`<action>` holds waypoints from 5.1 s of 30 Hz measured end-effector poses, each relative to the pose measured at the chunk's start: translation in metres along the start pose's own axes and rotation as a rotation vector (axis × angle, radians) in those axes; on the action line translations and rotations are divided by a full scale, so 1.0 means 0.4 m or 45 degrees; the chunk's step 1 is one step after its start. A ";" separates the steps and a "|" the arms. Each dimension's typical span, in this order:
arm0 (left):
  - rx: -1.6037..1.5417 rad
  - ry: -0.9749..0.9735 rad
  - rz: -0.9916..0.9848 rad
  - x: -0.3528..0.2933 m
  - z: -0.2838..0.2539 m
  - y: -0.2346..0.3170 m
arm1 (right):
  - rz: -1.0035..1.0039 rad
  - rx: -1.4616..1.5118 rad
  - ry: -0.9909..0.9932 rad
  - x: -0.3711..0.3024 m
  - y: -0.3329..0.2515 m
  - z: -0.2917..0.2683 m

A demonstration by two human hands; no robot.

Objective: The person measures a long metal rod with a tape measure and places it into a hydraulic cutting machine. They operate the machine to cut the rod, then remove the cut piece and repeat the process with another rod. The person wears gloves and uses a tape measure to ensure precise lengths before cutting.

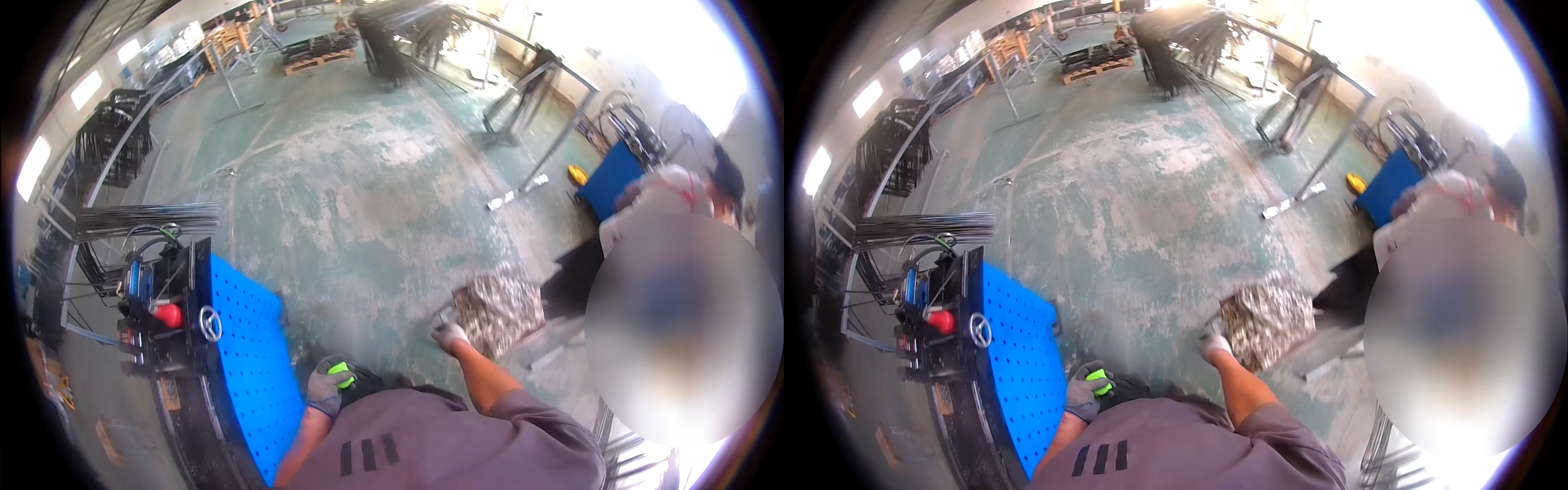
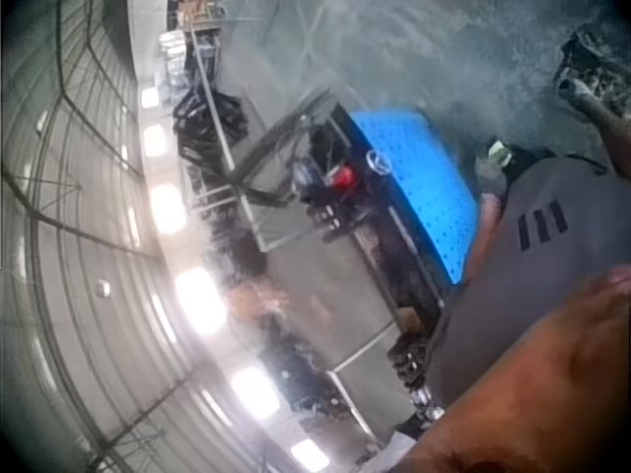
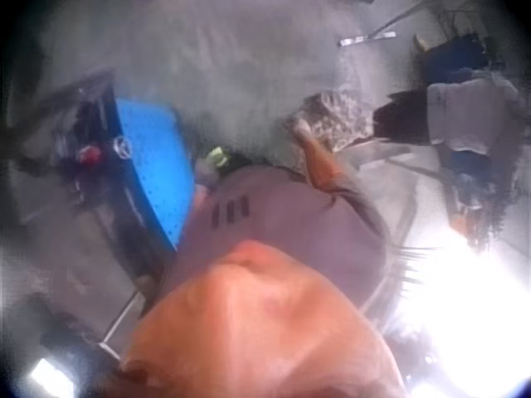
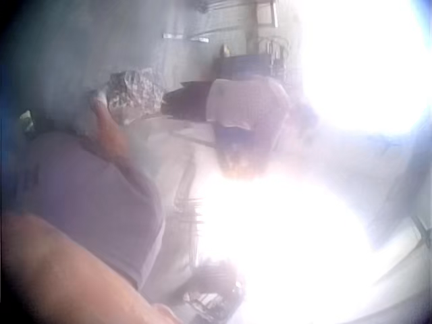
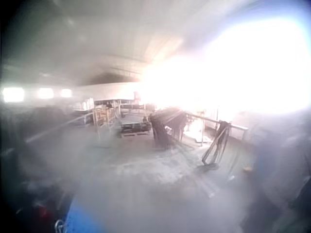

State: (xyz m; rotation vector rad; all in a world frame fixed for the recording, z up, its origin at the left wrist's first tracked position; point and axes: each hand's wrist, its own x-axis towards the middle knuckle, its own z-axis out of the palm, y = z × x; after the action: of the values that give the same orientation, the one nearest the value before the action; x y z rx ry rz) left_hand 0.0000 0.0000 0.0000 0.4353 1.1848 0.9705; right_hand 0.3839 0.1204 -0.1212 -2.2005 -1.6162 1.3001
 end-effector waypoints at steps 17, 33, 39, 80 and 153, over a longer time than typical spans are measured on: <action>-0.076 -0.177 -0.107 1.534 0.327 1.300 | -0.081 -1.167 -0.629 1.007 -0.183 -0.290; -0.547 -0.161 0.029 2.779 0.582 2.173 | -0.364 0.151 0.247 2.978 -1.712 -1.316; -0.705 -0.249 -0.214 3.353 0.624 2.433 | -0.536 0.311 0.307 3.359 -2.163 -1.596; 0.196 -0.339 -0.216 6.622 1.573 4.684 | -1.973 0.656 0.234 5.358 -4.135 -3.624; 1.135 -0.770 -0.159 9.616 4.408 5.381 | 0.905 0.478 0.835 8.249 -3.225 -5.482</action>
State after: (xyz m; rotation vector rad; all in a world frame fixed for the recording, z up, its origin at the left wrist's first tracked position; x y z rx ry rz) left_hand 0.9588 4.6493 0.0100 1.2445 1.0058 0.1112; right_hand 1.1594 4.2083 0.0989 -2.6125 -0.3377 0.7278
